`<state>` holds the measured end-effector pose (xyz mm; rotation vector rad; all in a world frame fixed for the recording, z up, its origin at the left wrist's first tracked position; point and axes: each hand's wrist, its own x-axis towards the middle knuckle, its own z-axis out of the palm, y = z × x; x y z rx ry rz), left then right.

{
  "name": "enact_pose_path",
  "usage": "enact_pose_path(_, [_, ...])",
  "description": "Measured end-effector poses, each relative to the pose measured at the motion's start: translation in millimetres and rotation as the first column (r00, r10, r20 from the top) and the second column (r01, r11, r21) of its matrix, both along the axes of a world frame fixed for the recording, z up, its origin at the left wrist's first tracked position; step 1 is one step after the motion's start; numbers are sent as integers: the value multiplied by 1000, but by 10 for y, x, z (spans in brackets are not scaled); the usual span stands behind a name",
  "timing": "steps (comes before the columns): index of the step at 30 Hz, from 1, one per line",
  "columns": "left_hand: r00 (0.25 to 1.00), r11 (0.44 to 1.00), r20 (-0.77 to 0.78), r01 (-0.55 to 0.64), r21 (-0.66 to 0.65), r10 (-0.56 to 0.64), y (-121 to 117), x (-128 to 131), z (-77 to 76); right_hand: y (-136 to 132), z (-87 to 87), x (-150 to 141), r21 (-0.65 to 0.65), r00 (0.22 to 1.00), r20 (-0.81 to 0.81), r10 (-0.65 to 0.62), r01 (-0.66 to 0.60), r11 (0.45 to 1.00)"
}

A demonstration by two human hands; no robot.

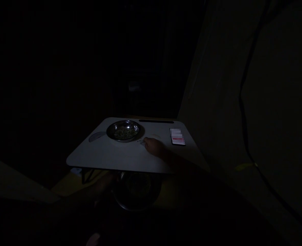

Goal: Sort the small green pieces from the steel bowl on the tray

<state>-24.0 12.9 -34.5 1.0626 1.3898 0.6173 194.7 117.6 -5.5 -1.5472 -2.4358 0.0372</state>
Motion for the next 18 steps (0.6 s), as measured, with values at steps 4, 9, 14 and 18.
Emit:
enact_pose_path(4, [999,1000,51,-8,-5,8,23,-55,-53,82,-9,-37,11,999,29,-27,27,1000])
enact_pose_path(9, [999,999,11,-50,-14,50,61,-121,-129,158,-24,-24,15,998,17,-60,60,998])
enact_pose_path(14, [1000,999,-8,-22,-40,21,100,-146,-169,190,-25,-12,-16,994,35,-101,102,995])
enact_pose_path(18, [999,1000,21,-29,-10,29,95,-138,-163,219,-34,-19,-20,994,36,-108,109,994])
